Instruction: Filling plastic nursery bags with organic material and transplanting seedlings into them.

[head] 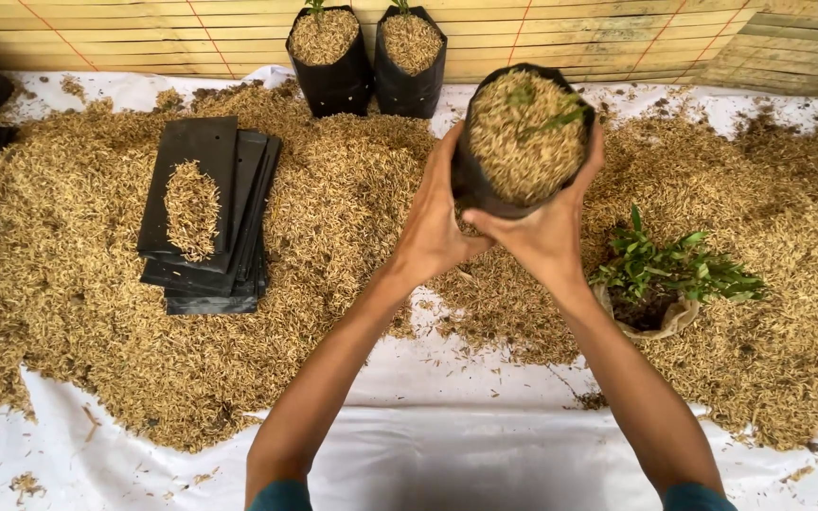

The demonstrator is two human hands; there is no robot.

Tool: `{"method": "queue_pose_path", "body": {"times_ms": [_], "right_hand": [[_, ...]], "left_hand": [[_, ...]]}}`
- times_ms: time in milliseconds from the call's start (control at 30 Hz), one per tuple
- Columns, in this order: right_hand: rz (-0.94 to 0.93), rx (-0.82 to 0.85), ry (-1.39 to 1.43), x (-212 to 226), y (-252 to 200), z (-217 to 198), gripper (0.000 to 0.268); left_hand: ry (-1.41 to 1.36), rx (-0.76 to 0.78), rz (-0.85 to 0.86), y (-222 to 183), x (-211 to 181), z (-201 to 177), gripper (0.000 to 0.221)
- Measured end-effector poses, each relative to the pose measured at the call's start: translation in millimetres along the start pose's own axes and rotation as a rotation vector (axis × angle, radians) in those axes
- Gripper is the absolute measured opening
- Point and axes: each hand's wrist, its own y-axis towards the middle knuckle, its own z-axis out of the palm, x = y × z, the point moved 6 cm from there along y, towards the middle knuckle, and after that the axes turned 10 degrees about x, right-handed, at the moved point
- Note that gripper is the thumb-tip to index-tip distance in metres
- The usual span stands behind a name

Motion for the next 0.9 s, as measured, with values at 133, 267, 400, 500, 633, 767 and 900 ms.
{"method": "queue_pose_path", "body": {"times_ms": [133, 267, 400, 500, 633, 767, 900], "right_hand": [[0.055, -0.096, 0.061, -23.3, 15.6, 4.4, 0.146], [-0.107, -0.253, -0.192, -43.3, 35.8, 10.4, 0.138], [0.067, -0.343, -0.228, -94.8, 65.9, 18.1, 0.151], [0.2, -0.379, -0.26, -119.9, 92.9, 24.9, 0.146], [0.229, -0.414, -0.245, -172.1, 123.3, 30.2, 0.142], [0.221, -0.4, -0.345, -213.0, 151.1, 24.4, 0.142], [0.28, -0.348, -0.367, -229.6, 167.8, 27.7, 0.139]], "left_hand": [[0.003, -0.032, 0.004, 10.7, 16.0, 4.3, 0.127], [0.208, -0.171, -0.008, -0.1, 32.5, 15.7, 0.126], [0.376, -0.223, 0.131, -57.1, 33.9, 45.9, 0.08], [0.533, 0.097, 0.093, -114.5, 62.4, 84.5, 0.071], [0.804, 0.186, 0.312, -144.3, 91.2, 111.5, 0.067], [0.832, 0.327, 0.256, -137.5, 91.4, 118.8, 0.056], [0.774, 0.402, 0.237, -137.6, 76.4, 122.0, 0.054]]}}
